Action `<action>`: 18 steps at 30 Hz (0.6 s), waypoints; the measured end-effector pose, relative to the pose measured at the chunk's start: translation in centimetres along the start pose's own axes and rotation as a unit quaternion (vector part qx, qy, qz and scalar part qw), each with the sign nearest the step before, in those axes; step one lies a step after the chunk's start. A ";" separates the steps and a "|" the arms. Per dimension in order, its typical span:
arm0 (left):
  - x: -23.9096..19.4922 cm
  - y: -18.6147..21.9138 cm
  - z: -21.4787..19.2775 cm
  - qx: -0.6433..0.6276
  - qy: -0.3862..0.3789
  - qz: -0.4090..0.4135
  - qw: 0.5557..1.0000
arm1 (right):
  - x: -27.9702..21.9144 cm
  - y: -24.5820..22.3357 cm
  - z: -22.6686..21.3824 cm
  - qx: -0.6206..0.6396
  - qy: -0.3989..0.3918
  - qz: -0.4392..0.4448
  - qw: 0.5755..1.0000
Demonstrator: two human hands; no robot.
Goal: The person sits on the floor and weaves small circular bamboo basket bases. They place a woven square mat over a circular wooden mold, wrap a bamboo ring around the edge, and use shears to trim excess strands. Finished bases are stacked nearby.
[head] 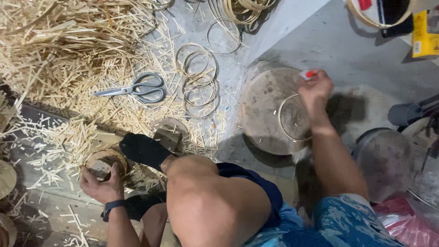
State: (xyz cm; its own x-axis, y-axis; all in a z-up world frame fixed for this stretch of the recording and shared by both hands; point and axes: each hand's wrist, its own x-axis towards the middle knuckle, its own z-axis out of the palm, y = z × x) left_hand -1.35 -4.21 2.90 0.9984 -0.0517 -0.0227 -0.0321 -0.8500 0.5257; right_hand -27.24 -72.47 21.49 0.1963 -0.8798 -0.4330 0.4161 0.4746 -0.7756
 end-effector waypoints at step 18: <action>-0.6 4.1 1.2 -0.053 0.089 -0.133 0.986 | -15.8 7.8 3.8 -0.650 -0.232 -0.220 0.689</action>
State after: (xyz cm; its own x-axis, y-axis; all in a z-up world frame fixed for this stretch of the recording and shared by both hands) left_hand -2.15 -8.32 4.04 0.9635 0.2663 -0.0273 0.2274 -0.7607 0.6080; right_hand -23.76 -54.94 24.00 0.6940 -0.7171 -0.0649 -0.5618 -0.4829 -0.6716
